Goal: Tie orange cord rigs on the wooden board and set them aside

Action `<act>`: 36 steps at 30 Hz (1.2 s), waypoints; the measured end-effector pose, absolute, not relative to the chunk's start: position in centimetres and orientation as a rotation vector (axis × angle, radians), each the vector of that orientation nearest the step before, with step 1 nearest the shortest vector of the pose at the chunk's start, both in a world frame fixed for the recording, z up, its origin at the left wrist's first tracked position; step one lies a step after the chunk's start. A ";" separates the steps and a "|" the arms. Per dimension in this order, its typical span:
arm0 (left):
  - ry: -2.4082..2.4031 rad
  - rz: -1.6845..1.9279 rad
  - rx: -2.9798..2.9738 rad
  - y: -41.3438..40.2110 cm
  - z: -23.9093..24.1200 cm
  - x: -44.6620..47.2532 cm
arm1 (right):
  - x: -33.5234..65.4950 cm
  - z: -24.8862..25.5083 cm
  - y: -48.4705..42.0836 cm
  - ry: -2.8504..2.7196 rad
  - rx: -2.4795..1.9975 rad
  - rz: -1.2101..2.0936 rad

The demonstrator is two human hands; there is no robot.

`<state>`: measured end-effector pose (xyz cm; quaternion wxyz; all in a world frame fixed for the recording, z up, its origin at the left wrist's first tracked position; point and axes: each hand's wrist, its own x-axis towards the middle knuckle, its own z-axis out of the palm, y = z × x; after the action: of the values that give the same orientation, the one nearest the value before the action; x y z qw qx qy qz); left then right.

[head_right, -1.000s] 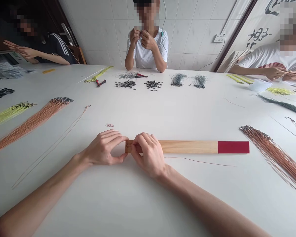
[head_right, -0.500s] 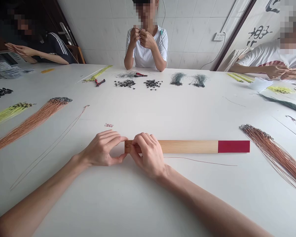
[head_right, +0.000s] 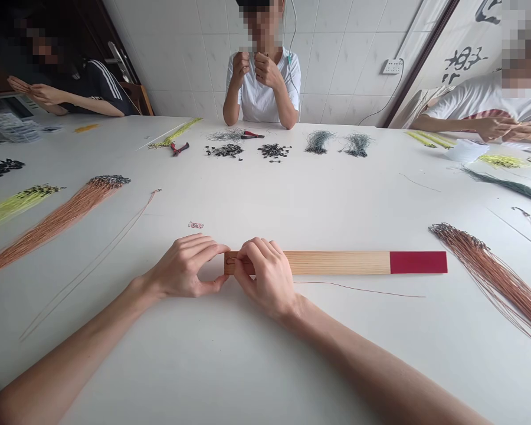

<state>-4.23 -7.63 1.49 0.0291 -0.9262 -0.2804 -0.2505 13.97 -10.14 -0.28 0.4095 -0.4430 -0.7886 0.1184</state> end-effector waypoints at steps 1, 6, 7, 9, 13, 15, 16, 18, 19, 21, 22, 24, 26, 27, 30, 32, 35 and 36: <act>-0.873 -0.768 -2.861 -7.6 1.5 -4.2 | 14.0 -0.3 -10.1 -1.990 -1.122 0.304; -0.928 -0.721 -2.907 -7.5 1.5 -4.2 | 14.1 -0.2 -10.0 -2.013 -1.190 0.371; -0.937 -0.717 -2.914 -7.5 1.5 -4.2 | 14.1 -0.2 -9.9 -2.013 -1.201 0.380; -0.947 -0.718 -2.923 -7.5 1.5 -4.2 | 14.0 -0.2 -9.8 -2.012 -1.212 0.388; -0.953 -0.710 -2.922 -7.5 1.4 -4.3 | 14.0 -0.2 -9.8 -2.010 -1.210 0.380; -0.952 -0.707 -2.920 -7.5 1.3 -4.3 | 14.0 -0.2 -9.8 -2.012 -1.213 0.377; -0.950 -0.708 -2.920 -7.5 1.3 -4.3 | 14.0 -0.2 -9.8 -2.013 -1.214 0.377; -0.948 -0.711 -2.920 -7.5 1.3 -4.3 | 14.0 -0.2 -9.8 -2.016 -1.214 0.374; -0.946 -0.713 -2.918 -7.4 1.3 -4.3 | 14.0 -0.2 -9.7 -2.017 -1.213 0.373; -0.945 -0.712 -2.914 -7.4 1.3 -4.3 | 14.0 -0.3 -9.7 -2.019 -1.211 0.371; -0.945 -0.711 -2.911 -7.4 1.3 -4.3 | 14.0 -0.3 -9.7 -2.020 -1.211 0.371; -0.946 -0.712 -2.909 -7.4 1.3 -4.3 | 14.0 -0.3 -9.8 -2.020 -1.211 0.373; -0.947 -0.714 -2.913 -7.4 1.3 -4.2 | 14.0 -0.3 -9.8 -2.018 -1.214 0.379; -0.948 -0.716 -2.915 -7.4 1.3 -4.2 | 14.0 -0.3 -9.7 -2.016 -1.215 0.383; -0.961 -0.713 -2.916 -7.4 1.2 -4.2 | 14.0 -0.4 -9.7 -2.015 -1.218 0.389; -0.975 -0.706 -2.918 -7.4 1.2 -4.3 | 14.0 -0.5 -9.7 -2.016 -1.221 0.385; -0.999 -0.690 -2.930 -7.3 1.1 -4.3 | 14.0 -0.7 -9.6 -2.026 -1.213 0.367; -1.006 -0.686 -2.934 -7.2 1.0 -4.4 | 14.0 -0.7 -9.5 -2.034 -1.205 0.357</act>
<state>-4.36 -7.24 1.03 -0.0176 -0.9235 -0.3166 -0.2159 14.02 -9.54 -0.69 0.3665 -0.4687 -0.7916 0.1388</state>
